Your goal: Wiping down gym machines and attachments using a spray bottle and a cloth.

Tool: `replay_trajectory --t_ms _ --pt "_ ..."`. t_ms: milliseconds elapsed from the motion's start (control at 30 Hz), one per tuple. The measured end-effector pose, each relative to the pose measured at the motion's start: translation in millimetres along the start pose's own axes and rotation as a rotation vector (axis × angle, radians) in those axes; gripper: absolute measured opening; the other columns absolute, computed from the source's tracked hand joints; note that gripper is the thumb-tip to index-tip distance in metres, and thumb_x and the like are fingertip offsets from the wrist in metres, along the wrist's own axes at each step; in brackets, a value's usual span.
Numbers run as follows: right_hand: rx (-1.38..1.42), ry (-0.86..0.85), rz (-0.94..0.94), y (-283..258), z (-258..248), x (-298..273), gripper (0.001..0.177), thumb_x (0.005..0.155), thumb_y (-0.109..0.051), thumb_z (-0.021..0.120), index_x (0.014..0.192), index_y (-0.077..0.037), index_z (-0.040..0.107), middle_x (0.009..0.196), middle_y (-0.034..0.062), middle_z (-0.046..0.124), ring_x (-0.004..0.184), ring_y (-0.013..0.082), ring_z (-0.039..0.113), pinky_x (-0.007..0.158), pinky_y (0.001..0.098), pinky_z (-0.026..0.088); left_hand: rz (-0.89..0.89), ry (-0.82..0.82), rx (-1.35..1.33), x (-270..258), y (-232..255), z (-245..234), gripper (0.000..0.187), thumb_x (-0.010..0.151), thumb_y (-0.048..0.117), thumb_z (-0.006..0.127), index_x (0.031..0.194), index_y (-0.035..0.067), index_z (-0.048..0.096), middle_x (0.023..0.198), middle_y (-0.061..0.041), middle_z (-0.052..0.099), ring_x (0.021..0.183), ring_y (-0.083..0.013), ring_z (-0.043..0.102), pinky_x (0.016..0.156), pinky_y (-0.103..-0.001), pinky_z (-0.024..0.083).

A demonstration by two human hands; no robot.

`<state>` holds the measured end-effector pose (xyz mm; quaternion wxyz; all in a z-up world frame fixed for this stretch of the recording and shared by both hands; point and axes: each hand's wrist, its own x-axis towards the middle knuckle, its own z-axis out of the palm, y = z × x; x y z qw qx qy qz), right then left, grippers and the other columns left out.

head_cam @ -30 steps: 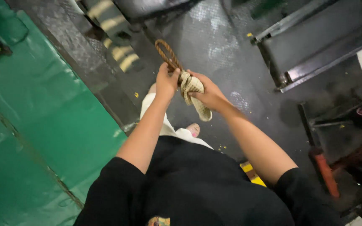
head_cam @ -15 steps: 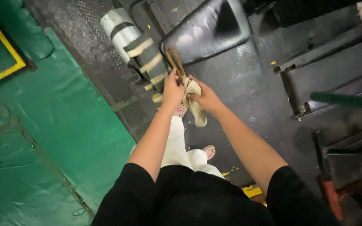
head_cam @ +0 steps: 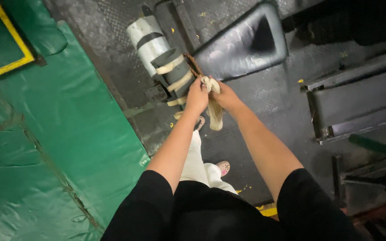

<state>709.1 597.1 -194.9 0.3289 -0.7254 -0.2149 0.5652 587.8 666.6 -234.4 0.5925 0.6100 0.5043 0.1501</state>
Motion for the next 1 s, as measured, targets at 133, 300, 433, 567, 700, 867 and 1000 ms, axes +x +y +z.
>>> replay_trajectory --t_ms 133,300,433,567,700,867,1000 --pt "0.077 0.005 -0.022 -12.0 5.5 -10.2 0.071 0.092 -0.006 0.065 0.157 -0.019 0.041 0.136 0.0039 0.065 0.118 0.0151 0.062 0.101 0.0307 0.050 -0.023 -0.005 -0.022 -1.2 -1.9 -1.2 0.050 0.100 0.018 0.051 0.146 0.000 0.048 0.142 -0.027 0.057 0.133 -0.0402 0.054 0.111 -0.042 0.041" --pt "0.067 0.021 -0.061 -8.4 2.1 -25.7 0.072 0.091 -0.007 0.063 0.159 -0.018 0.040 0.138 0.0040 0.064 0.121 0.0143 0.061 0.103 0.0312 0.048 -0.047 -0.034 -0.045 -10.7 2.0 -1.4 0.052 0.100 0.019 0.053 0.148 0.000 0.047 0.145 -0.026 0.055 0.135 -0.0388 0.054 0.113 -0.041 0.041" --pt "0.065 0.114 0.000 2.2 -6.9 -58.7 0.062 0.092 -0.014 0.069 0.150 -0.014 0.047 0.132 0.0056 0.066 0.118 0.0174 0.063 0.101 0.0346 0.051 0.011 -0.046 -0.042 -37.1 16.7 0.3 0.054 0.099 0.021 0.058 0.148 0.001 0.045 0.148 -0.026 0.050 0.137 -0.0407 0.050 0.114 -0.043 0.039" --pt "-0.019 0.186 0.143 41.0 -25.3 -108.2 0.054 0.091 -0.019 0.069 0.143 -0.011 0.055 0.121 0.0086 0.071 0.107 0.0205 0.068 0.093 0.0378 0.055 0.110 -0.182 0.061 -77.1 -0.4 14.8 0.061 0.098 0.028 0.065 0.147 -0.001 0.043 0.149 -0.028 0.047 0.140 -0.0418 0.046 0.116 -0.044 0.037" --pt "-0.122 0.282 0.205 104.4 -45.7 -157.0 0.056 0.091 -0.021 0.067 0.145 -0.012 0.052 0.120 0.0086 0.071 0.104 0.0215 0.071 0.092 0.0368 0.056 -0.068 -0.457 0.249 -129.5 18.4 18.8 0.065 0.092 0.033 0.064 0.147 0.006 0.042 0.150 -0.022 0.047 0.134 -0.0385 0.051 0.110 -0.045 0.042" --pt "-0.160 0.496 0.158 175.9 -43.4 -224.2 0.061 0.089 -0.029 0.076 0.138 -0.003 0.049 0.119 0.0185 0.069 0.110 0.0300 0.069 0.093 0.0415 0.053 0.026 -0.781 0.517 -182.0 15.3 46.3 0.066 0.094 0.039 0.065 0.148 0.009 0.043 0.146 -0.024 0.052 0.134 -0.0401 0.052 0.110 -0.048 0.042" --pt "-0.123 0.613 0.167 186.7 -23.9 -295.4 0.056 0.083 -0.029 0.079 0.129 -0.006 0.056 0.118 0.0185 0.070 0.110 0.0313 0.067 0.094 0.0430 0.052 0.175 -0.986 0.669 -219.9 15.8 82.2 0.067 0.094 0.042 0.064 0.149 0.011 0.043 0.144 -0.024 0.053 0.131 -0.0405 0.054 0.108 -0.047 0.044"
